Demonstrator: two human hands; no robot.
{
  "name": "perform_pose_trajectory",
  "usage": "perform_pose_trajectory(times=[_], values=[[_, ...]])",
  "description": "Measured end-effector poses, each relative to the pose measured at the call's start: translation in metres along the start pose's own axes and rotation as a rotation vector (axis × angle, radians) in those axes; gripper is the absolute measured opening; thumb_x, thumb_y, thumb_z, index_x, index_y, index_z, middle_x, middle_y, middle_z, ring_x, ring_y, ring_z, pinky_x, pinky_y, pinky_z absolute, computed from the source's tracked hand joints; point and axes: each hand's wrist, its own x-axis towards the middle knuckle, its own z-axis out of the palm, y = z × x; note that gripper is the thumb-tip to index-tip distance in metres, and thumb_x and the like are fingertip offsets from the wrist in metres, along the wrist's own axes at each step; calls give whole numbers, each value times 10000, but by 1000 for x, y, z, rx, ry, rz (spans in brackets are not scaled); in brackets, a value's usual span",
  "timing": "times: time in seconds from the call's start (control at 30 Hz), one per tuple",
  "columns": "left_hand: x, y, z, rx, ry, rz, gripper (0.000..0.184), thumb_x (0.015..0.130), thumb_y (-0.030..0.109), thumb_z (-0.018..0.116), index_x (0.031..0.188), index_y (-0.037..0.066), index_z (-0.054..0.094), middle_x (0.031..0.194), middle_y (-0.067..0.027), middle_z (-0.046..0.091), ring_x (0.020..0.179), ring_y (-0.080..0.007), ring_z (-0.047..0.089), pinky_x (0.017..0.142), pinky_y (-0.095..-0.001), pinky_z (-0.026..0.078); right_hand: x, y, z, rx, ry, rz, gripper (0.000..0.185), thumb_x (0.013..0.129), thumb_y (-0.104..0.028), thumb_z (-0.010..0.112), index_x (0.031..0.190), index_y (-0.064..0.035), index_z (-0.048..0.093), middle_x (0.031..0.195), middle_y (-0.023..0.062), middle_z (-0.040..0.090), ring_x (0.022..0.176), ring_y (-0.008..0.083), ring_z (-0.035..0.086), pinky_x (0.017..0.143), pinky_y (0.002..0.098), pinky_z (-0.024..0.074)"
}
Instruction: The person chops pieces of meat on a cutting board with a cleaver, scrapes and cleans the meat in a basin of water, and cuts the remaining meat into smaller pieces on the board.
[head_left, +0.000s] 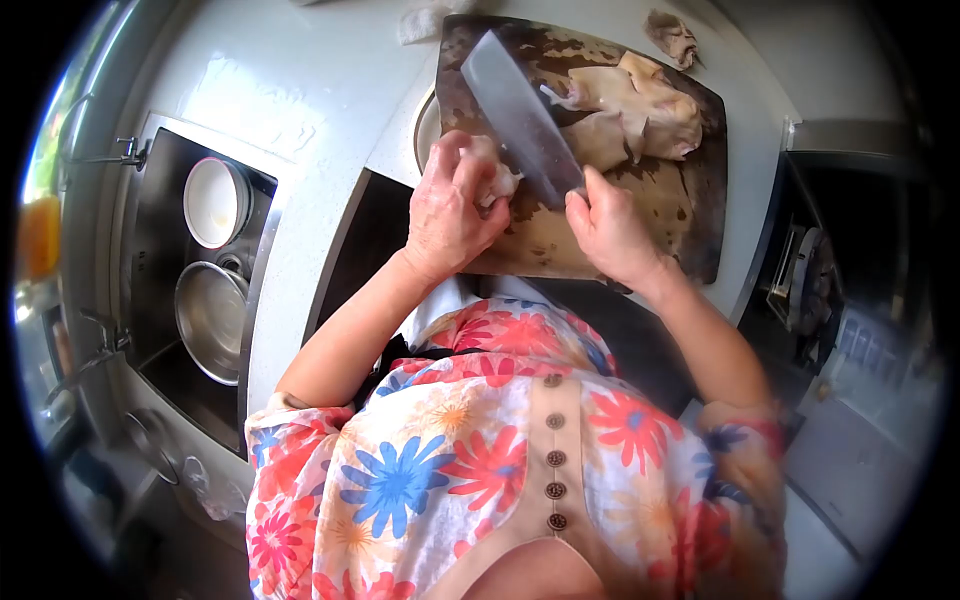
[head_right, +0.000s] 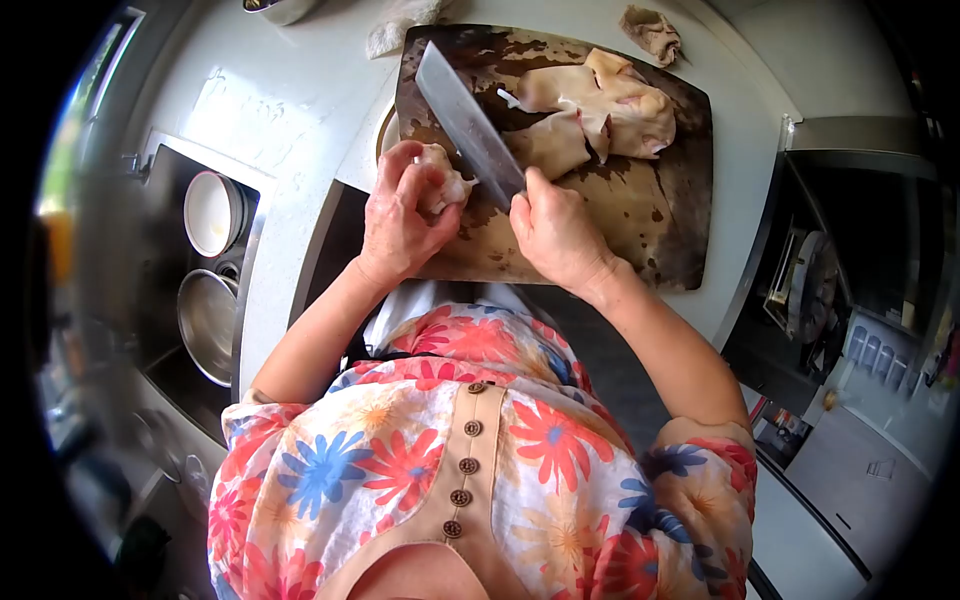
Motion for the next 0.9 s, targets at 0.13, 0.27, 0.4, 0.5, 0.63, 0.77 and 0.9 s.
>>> perform_pose_trajectory(times=[0.13, 0.27, 0.4, 0.5, 0.63, 0.77, 0.9], values=[[-2, 1, -5, -39, -60, -69, 370, 644, 99, 671, 983, 70, 527, 1145, -168, 446, 970, -361, 532, 751, -408, 499, -10, -11, -6, 0, -48, 65, 145, 861, -79, 512, 807, 20, 421, 619, 261, 534, 646, 454, 552, 540, 501, 417], [4, 9, -7, 62, -100, -32, 354, 646, 93, 662, 979, 69, 544, 1169, -173, 436, 997, -356, 531, 772, -413, 501, -14, -11, 10, 42, -44, 56, 142, 865, -80, 492, 812, 31, 420, 654, 279, 543, 678, 470, 548, 581, 516, 428], [1, 10, -11, 71, -164, 19, 321, 675, 87, 655, 987, 75, 581, 1121, -167, 476, 947, -320, 569, 737, -386, 517, 24, -15, 17, -6, -7, -46, 141, 868, -86, 482, 818, 33, 425, 684, 284, 555, 707, 471, 551, 601, 520, 427], [5, 5, -26, 53, -118, -54, 234, 705, 89, 672, 931, 67, 614, 1041, -142, 523, 772, -252, 627, 664, -343, 526, 13, -11, 11, 4, -7, 10, 131, 860, -78, 499, 807, 18, 426, 661, 257, 553, 645, 427, 566, 560, 487, 422], [41, -10, -31, -78, 70, -19, 116, 695, 88, 683, 782, 45, 620, 971, -111, 560, 715, -235, 626, 666, -334, 514, -9, 5, -7, 265, -44, 158, 127, 872, -82, 511, 814, 4, 437, 580, 149, 492, 493, 245, 506, 471, 381, 398], [74, -25, -5, -104, 26, 30, 151, 708, 86, 655, 858, 72, 646, 1110, -114, 561, 937, -252, 595, 754, -350, 492, -18, -3, -37, 525, 36, 256, 150, 945, -109, 441, 1063, -32, 493, 621, -8, 456, 409, 45, 391, 377, 196, 344], [80, 5, -17, 369, -42, 409, 237, 715, 33, 606, 934, 105, 662, 1222, -117, 525, 1014, -262, 568, 790, -349, 482, -28, 7, -45, 572, 104, 359, 78, 928, -81, 452, 946, -14, 487, 584, -5, 457, 406, 49, 395, 368, 225, 353]])
